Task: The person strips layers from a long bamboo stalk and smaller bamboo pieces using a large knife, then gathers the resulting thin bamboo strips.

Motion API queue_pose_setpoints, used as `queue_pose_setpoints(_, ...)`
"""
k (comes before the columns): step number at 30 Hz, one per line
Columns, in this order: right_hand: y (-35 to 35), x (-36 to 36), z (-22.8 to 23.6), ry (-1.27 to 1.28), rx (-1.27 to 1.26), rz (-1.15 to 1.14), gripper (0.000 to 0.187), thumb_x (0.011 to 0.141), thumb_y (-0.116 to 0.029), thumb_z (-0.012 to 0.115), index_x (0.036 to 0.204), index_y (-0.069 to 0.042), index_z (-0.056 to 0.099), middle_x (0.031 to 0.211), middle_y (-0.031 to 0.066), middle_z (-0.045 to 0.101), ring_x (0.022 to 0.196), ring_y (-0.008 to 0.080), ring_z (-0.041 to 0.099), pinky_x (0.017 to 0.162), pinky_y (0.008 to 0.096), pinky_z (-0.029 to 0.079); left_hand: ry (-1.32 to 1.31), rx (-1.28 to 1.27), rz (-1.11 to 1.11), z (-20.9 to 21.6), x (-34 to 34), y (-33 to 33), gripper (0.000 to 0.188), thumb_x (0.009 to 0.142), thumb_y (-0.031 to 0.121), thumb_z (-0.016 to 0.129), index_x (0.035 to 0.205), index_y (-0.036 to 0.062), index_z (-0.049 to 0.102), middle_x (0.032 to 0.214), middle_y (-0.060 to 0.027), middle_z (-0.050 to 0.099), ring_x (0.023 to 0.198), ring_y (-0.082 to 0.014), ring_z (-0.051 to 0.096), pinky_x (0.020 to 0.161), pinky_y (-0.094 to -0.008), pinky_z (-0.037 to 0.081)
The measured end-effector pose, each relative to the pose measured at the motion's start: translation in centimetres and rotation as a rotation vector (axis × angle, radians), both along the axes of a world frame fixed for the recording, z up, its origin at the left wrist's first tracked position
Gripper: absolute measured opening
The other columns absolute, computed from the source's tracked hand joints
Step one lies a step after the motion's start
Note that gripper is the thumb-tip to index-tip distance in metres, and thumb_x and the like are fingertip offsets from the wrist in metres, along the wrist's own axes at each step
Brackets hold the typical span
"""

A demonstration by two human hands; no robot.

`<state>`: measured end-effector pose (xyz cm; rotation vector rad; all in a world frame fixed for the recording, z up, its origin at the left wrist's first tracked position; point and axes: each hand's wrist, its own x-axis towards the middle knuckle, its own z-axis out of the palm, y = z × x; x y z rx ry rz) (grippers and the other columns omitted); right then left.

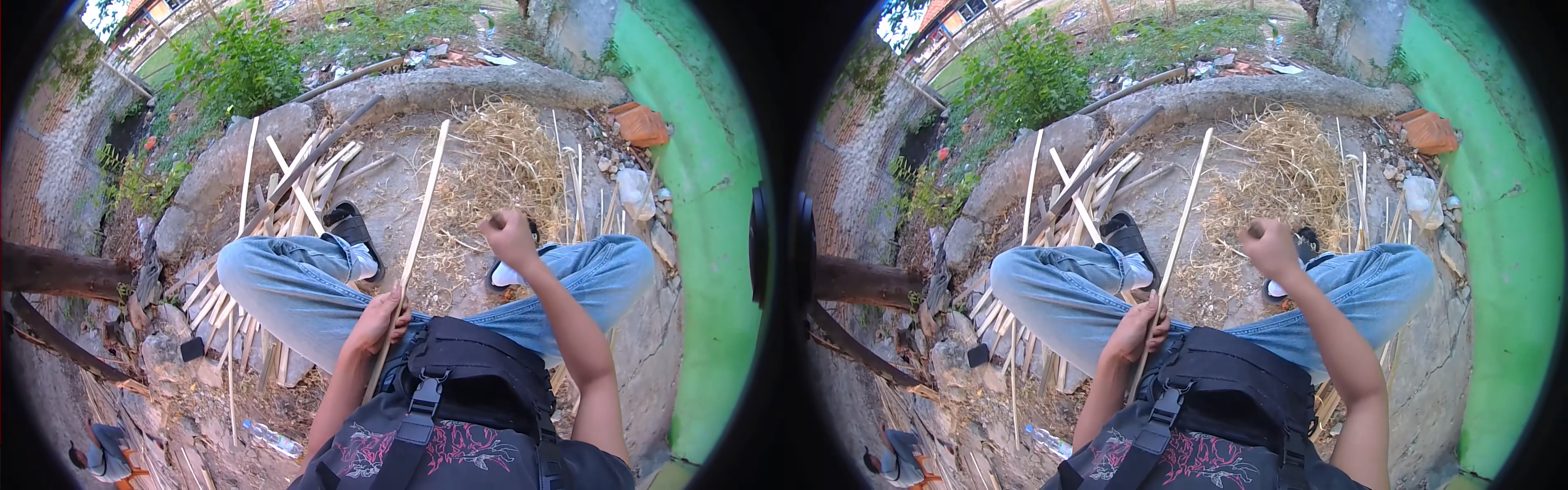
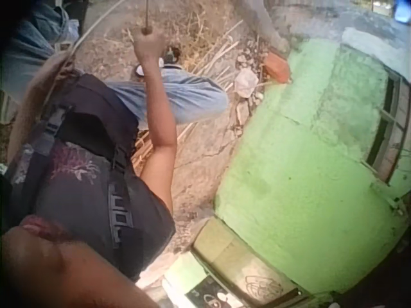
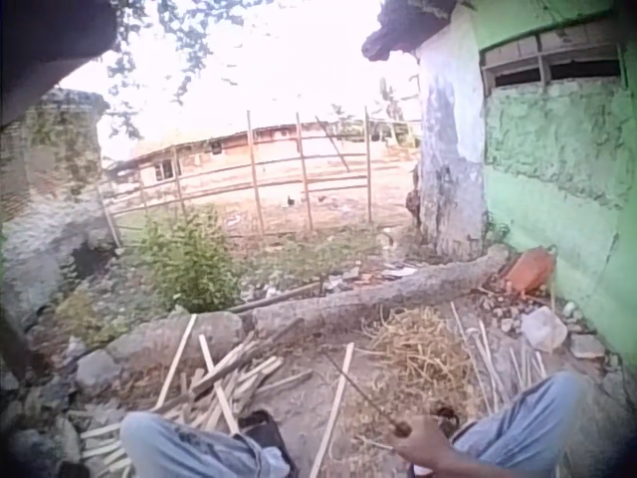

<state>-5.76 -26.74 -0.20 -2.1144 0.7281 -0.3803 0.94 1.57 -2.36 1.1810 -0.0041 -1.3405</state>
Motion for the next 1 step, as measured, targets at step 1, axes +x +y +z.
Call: queue_pose_setpoints(1,1.22,-0.54,0.04,-0.046,-0.058,0.098,0.025,0.075,-0.021,0.063,0.066,0.002,0.061,0.055,0.0139,0.059,0.049,0.0185,0.052,0.053,0.0349,0.042,-0.017,0.025,-0.018,0.08,0.16,-0.08,0.046,0.098,0.051,0.035,0.081,0.0089,0.043,0.058,-0.0007,0.042,0.041,-0.0088,0.039,0.036,-0.0203,0.030)
